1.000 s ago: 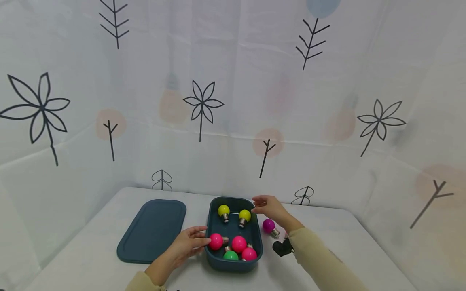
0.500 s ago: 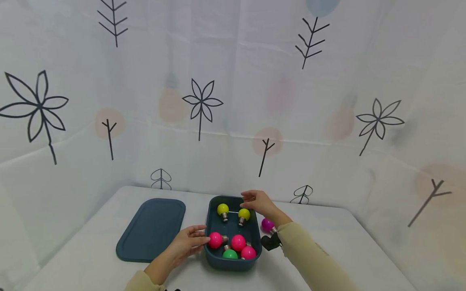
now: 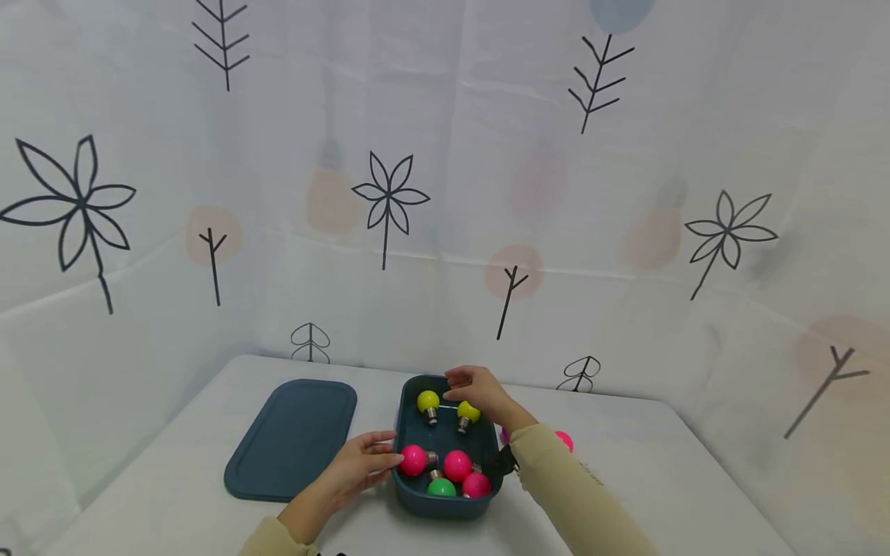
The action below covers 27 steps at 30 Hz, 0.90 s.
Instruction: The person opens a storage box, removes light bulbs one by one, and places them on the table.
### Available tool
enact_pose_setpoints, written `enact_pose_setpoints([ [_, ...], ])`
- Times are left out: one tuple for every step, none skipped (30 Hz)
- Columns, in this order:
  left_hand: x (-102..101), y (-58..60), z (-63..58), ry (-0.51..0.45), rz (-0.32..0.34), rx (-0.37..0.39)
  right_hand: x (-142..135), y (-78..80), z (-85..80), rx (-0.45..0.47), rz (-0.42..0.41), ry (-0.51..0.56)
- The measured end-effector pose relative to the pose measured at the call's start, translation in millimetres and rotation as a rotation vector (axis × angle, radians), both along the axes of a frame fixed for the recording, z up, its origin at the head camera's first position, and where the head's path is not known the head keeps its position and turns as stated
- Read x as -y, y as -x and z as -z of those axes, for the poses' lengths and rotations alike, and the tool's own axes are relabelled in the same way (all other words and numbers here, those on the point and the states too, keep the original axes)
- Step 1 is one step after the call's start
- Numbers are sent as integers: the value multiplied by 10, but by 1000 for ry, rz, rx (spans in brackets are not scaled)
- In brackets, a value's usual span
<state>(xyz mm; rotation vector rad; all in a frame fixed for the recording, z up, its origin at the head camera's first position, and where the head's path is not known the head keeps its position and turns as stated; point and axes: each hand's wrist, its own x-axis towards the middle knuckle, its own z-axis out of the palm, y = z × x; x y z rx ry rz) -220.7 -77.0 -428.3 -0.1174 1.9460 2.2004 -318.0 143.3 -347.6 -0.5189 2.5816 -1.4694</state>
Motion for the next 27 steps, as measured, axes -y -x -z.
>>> enact_pose_setpoints([
  [4, -1, -1, 0, 0, 2, 16, 8, 13, 5, -6, -2],
  [5, -1, -2, 1, 0, 4, 30, 14, 23, 3, -14, -6],
  [7, -2, -5, 0, 2, 5, 44, 24, 35, 7, -19, -6],
  [9, -2, -7, -3, 4, 5, 58, 33, 48, 5, -26, -12],
  [11, -2, -8, -6, 8, 3, 72, 44, 60, 6, -30, -11],
  [12, -2, -10, -8, 11, 0, 83, 59, 73, 5, -37, -11],
  [13, -2, -12, -12, 13, -4, 97, 71, 85, 3, -42, -8],
  [14, -3, -13, -15, 15, -7, 110, 83, 99, 0, -48, -4],
  [16, -4, -15, -19, 17, -10, 123, 96, 114, -2, -56, 3],
  [18, -5, -13, -20, 18, -14, 136, 107, 127, -6, -66, 7],
  [20, -5, -12, -23, 18, -18, 149, 116, 140, -7, -76, 15],
  [22, -5, -11, -24, 18, -19, 162, 124, 153, -6, -86, 22],
  [23, -4, -9, -26, 18, -21, 176, 127, 164, -4, -91, 25],
  [24, -2, -5, -27, 19, -22, 188, 131, 175, -3, -96, 21],
  [25, -1, -2, -27, 19, -24, 200, 135, 187, -5, -103, 14],
  [26, 0, 1, -27, 20, -25, 212, 138, 198, 2, -100, 11],
  [26, 1, 3, -27, 21, -27, 223, 142, 211, 2, -99, 0],
  [25, 1, 4, -26, 22, -26, 232, 147, 222, 6, -93, -11],
  [24, 2, 5, -26, 23, -26, 241, 152, 234, 4, -87, -25],
  [23, 2, 4, -25, 25, -25, 248, 158, 245, -3, -86, -39],
  [22, 1, 2, -21, 25, -24, 254, 165, 257, -6, -86, -48],
  [22, 2, 2, -20, 27, -23, 259, 170, 267, -4, -78, -56],
  [21, 2, 1, -20, 27, -21, 263, 175, 276, -4, -75, -63],
  [20, 2, 0, -17, 27, -18, 266, 180, 284, -4, -72, -70],
  [21, 2, -1, -15, 27, -16, 269, 185, 291, -6, -70, -76],
  [24, 0, -2, -13, 25, -15, 272, 191, 297, -7, -72, -86],
  [25, -2, -3, -11, 23, -13, 274, 194, 303, 1, -72, -91],
])
